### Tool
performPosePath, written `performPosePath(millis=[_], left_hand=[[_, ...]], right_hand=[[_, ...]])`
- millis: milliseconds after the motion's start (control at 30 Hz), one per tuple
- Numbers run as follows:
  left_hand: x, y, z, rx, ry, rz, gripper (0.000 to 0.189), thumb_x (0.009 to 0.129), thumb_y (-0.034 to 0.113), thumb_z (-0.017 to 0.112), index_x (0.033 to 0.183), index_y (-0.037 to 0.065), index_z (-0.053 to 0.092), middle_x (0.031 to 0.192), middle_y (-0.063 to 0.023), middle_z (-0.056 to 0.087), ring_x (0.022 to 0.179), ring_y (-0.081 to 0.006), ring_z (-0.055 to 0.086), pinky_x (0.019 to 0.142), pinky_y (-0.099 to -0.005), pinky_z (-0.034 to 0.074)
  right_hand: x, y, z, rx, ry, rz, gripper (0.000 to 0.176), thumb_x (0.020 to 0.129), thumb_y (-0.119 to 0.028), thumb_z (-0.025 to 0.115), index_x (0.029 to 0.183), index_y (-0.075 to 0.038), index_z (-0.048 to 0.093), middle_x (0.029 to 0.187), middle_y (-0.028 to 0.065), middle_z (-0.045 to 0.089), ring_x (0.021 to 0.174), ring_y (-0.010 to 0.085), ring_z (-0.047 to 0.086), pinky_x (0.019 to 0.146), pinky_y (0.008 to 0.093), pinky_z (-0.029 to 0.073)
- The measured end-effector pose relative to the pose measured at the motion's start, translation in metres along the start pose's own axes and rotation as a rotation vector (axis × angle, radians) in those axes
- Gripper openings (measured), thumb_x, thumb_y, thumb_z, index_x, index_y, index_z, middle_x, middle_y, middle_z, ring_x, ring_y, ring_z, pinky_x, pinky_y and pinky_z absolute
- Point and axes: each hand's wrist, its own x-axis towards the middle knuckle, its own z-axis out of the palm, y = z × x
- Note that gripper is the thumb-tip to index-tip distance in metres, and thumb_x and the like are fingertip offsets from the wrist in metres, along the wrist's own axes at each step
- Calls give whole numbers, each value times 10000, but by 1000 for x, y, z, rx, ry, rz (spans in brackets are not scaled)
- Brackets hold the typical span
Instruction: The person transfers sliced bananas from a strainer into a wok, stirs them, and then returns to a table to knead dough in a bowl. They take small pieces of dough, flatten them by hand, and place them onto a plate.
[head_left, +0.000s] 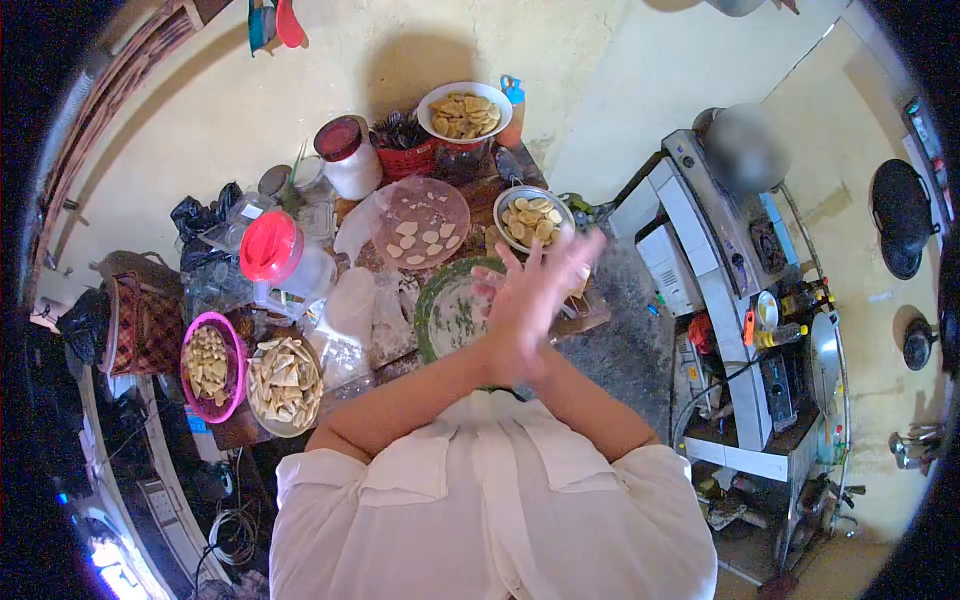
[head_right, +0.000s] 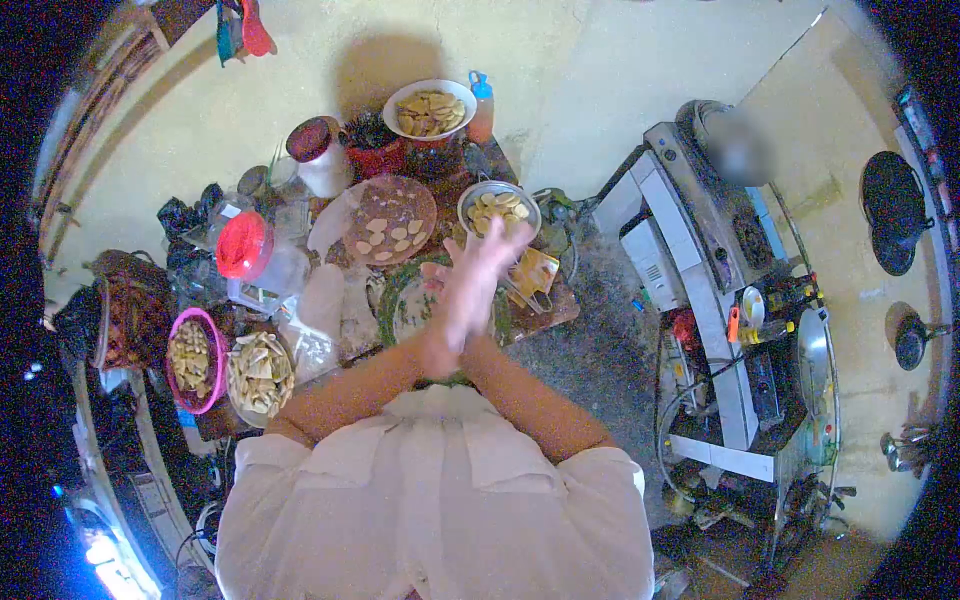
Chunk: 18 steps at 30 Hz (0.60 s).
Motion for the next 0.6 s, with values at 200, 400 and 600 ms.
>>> performPosePath(millis=[200, 400, 600], left_hand=[[22, 5, -32, -766, 485, -129, 856, 808, 696, 232, 1420, 99, 184, 1448, -248, 159, 1334, -404, 169, 1067, -483, 105], [16, 19, -13, 200, 95, 14, 788, 813, 692, 281, 1391, 157, 292, 1463, -148, 210, 1329, -406, 190, 1024, -607, 135], [3, 25, -5, 506, -279, 143, 824, 742, 800, 198, 1375, 289, 328, 1465, -100, 241, 1344, -394, 158, 980, -671, 54]], right_hand=[[4, -9, 6, 991, 103, 396, 867, 791, -733, 303, 1430, -166, 153, 1427, 144, 274, 1296, 306, 296, 1075, 439, 201], [-2, 4, 1, 146, 133, 415, 849, 793, -711, 345, 1427, -179, 156, 1337, 147, 412, 1134, 312, 483, 930, 428, 405], [-3, 34, -5, 158, 339, 618, 691, 795, -652, 427, 1378, -330, 244, 1129, 28, 533, 888, 171, 529, 655, 305, 410]])
